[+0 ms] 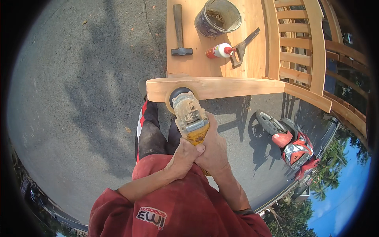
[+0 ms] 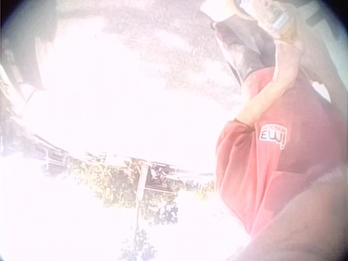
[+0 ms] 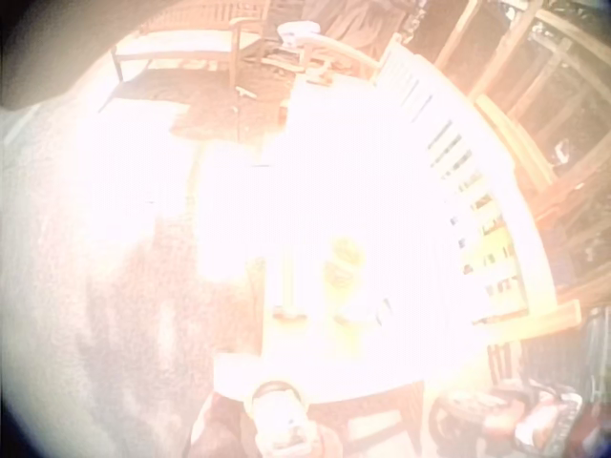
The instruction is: The person applies glue to a wooden dowel, inserts it into a wooden bench, and saws off the excess wood with a hand saw. They hammer the joint, apply glue from a bottle to the bench arm, and sand the wooden surface with a power sander.
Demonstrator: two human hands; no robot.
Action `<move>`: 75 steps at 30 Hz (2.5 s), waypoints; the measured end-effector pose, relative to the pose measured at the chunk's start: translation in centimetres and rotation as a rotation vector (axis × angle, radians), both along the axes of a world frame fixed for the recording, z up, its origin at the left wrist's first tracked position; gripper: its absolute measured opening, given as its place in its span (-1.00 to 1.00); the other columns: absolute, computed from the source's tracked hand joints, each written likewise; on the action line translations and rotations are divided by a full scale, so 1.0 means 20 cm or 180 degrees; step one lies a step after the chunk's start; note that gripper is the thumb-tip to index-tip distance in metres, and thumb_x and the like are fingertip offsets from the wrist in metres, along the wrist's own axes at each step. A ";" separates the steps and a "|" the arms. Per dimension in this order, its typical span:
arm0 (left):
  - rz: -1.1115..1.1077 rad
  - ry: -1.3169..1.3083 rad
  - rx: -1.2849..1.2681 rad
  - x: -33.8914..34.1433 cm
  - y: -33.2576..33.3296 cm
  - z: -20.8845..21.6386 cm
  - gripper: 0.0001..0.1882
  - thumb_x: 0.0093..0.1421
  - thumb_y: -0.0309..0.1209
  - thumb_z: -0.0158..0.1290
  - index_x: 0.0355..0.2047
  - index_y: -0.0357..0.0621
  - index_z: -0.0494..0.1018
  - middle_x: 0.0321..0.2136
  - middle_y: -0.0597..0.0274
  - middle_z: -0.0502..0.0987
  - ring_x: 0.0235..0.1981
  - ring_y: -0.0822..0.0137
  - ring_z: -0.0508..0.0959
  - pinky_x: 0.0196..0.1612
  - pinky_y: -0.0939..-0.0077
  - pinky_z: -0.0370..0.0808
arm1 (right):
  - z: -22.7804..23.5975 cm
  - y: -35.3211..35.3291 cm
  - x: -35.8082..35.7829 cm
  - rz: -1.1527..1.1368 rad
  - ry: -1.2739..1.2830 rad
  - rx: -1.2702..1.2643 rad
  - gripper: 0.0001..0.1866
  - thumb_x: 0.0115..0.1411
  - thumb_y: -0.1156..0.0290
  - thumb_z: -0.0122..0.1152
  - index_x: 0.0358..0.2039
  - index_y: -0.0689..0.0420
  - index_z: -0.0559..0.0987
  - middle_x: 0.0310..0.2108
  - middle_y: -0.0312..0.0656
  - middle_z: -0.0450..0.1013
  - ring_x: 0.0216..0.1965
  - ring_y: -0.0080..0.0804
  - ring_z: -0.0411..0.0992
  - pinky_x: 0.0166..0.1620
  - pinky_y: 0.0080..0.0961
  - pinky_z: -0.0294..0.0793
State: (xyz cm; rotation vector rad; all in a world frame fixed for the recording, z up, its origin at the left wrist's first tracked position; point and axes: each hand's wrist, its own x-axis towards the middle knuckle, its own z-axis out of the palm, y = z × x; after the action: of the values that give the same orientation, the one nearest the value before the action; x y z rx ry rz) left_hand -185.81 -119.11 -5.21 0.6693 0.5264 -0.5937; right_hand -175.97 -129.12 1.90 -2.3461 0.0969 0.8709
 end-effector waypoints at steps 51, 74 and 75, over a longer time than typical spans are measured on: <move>0.0196 -0.0417 -0.0096 0.19 -0.03 0.09 -0.57 0.41 -0.27 -0.11 0.11 -0.37 0.43 -0.02 0.14 0.56 0.03 0.36 0.51 0.14 0.42 0.43 | 0.02 0.00 0.03 -0.0001 -0.0039 -0.0142 -0.02 0.04 0.14 0.50 0.30 0.26 0.11 -0.08 0.17 0.55 -0.09 0.16 0.58 -0.08 -0.10 0.57; 0.0426 -0.0229 -0.0019 0.12 0.04 0.12 -0.49 0.45 -0.22 -0.16 0.22 -0.39 0.32 0.05 0.11 0.51 0.10 0.33 0.48 0.20 0.42 0.37 | 0.00 0.09 0.01 0.0144 -0.0015 0.0112 -0.05 0.06 0.11 0.47 0.29 0.23 0.13 -0.06 0.20 0.53 -0.13 0.25 0.57 -0.13 -0.01 0.57; 0.0375 -0.0321 -0.0011 0.13 0.03 0.11 -0.50 0.45 -0.22 -0.17 0.21 -0.39 0.33 0.05 0.11 0.51 0.10 0.33 0.48 0.19 0.41 0.37 | 0.00 0.08 0.02 0.0136 -0.0058 0.0072 -0.05 0.06 0.11 0.46 0.29 0.22 0.13 -0.07 0.20 0.54 -0.14 0.25 0.57 -0.14 -0.02 0.57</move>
State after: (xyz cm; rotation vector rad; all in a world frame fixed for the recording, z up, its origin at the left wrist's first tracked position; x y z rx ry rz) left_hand -183.31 -118.54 -3.02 0.6568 0.4670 -0.4478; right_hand -175.62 -127.54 2.00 -2.3422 0.0293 0.8664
